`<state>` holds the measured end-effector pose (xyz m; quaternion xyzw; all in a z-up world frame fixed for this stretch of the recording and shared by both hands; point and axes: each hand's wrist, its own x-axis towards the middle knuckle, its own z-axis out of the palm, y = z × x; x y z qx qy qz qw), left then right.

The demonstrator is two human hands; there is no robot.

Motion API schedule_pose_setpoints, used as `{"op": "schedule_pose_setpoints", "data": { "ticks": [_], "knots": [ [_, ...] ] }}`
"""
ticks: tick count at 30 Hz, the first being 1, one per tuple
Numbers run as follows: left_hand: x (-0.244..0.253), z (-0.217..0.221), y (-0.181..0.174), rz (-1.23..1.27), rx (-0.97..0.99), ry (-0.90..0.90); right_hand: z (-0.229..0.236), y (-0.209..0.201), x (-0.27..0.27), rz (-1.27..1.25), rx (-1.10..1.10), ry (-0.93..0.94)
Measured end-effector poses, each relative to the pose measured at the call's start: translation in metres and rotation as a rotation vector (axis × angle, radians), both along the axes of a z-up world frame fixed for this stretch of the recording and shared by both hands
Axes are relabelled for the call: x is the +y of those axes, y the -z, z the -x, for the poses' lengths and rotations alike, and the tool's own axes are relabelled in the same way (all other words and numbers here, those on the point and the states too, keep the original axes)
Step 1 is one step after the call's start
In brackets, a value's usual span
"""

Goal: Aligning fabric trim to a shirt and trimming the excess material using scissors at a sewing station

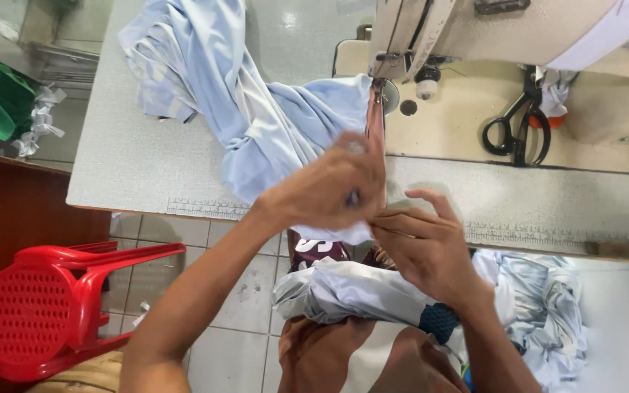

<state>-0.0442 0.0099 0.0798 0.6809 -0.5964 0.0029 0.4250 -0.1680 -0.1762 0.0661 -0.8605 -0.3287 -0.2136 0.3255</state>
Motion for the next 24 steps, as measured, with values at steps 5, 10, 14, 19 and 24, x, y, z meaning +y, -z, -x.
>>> {"op": "schedule_pose_setpoints", "data": {
  "ticks": [5, 10, 14, 19, 24],
  "knots": [
    [0.012, -0.036, 0.050, 0.026, -0.325, -0.430, 0.011, 0.019, 0.003, -0.158, 0.062, 0.120],
    [0.015, -0.032, 0.044, 0.009, -0.366, -0.490, 0.013, 0.023, 0.005, -0.194, 0.105, 0.155],
    [0.003, -0.031, 0.037, -0.022, -0.362, -0.563, 0.015, 0.019, 0.008, -0.187, 0.104, 0.167],
    [-0.002, -0.035, 0.035, -0.243, -0.441, -0.571, 0.014, 0.001, 0.006, -0.122, 0.163, 0.136],
    [0.001, -0.032, 0.034, -0.221, -0.414, -0.585, 0.010, 0.014, 0.004, -0.195, 0.230, 0.152]
  ]
}}
